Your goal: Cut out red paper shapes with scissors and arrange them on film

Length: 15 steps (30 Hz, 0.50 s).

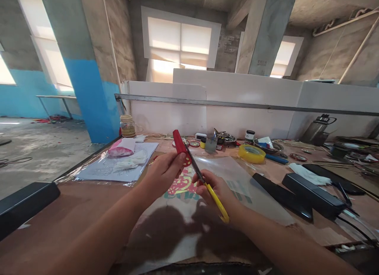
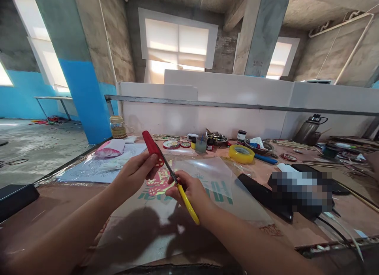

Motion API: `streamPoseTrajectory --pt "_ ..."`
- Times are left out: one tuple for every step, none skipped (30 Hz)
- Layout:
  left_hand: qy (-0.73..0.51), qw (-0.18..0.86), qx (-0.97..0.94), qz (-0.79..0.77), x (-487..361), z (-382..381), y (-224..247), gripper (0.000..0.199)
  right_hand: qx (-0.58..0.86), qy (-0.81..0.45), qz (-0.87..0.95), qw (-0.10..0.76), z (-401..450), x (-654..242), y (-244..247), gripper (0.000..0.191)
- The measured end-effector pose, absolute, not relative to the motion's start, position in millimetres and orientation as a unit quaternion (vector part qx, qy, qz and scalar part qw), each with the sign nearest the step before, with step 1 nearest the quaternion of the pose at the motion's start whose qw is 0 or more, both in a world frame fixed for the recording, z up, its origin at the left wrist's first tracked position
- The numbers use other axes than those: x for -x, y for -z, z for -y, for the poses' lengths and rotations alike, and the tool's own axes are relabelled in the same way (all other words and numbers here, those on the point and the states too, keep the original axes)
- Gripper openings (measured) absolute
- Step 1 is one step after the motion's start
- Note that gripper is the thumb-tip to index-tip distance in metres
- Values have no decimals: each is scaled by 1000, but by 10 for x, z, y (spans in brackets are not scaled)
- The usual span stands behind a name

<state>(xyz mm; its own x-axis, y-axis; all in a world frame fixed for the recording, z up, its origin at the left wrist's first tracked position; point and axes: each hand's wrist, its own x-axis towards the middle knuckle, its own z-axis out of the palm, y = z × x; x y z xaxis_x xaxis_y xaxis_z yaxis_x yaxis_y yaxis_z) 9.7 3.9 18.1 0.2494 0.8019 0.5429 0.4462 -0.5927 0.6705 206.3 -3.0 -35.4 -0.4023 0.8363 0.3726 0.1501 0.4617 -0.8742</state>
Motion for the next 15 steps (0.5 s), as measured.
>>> streamPoseTrajectory --pt "-464 192 -761 -412 -92 -39 -182 41 335 -398 736 434 28 -2059 355 48" --pt "-469 187 -757 -416 -87 -39 -185 41 335 -400 733 436 27 -2055 359 48" --pt "-473 176 -755 -419 -82 -38 -192 41 336 -403 731 437 27 -2051 366 48" --pt "-475 162 -755 -422 -78 -35 -201 40 336 -406 730 435 28 -2049 374 48" --pt "-475 147 -757 -423 -77 -32 -210 40 336 -405 731 435 33 -2048 383 48" --pt "-474 132 -762 -422 -79 -27 -217 39 336 -399 735 434 41 -2048 390 47" --pt "-470 118 -768 -420 -84 -21 -222 38 338 -388 740 432 53 -2049 395 46" --pt "-464 108 -775 -415 -95 -14 -223 37 340 -375 745 433 68 -2051 397 44" --pt "-457 102 -784 -408 -109 -6 -220 36 339 -364 750 435 83 -2053 398 44" --pt "-450 101 -791 -402 -126 1 -213 35 335 -359 754 437 97 -2055 398 43" --pt "-446 101 -796 -396 -145 9 -204 35 327 -360 755 439 109 -2056 398 43" --pt "-444 104 -799 -392 -164 16 -194 35 316 -366 756 441 116 -2058 401 44" --pt "-445 108 -800 -389 -180 23 -184 36 306 -371 756 444 120 -2058 404 45" --pt "-447 111 -799 -387 -194 28 -177 36 300 -373 756 446 120 -2058 409 46" --pt "-449 113 -798 -386 -204 33 -173 37 298 -373 755 450 119 -2058 414 48"
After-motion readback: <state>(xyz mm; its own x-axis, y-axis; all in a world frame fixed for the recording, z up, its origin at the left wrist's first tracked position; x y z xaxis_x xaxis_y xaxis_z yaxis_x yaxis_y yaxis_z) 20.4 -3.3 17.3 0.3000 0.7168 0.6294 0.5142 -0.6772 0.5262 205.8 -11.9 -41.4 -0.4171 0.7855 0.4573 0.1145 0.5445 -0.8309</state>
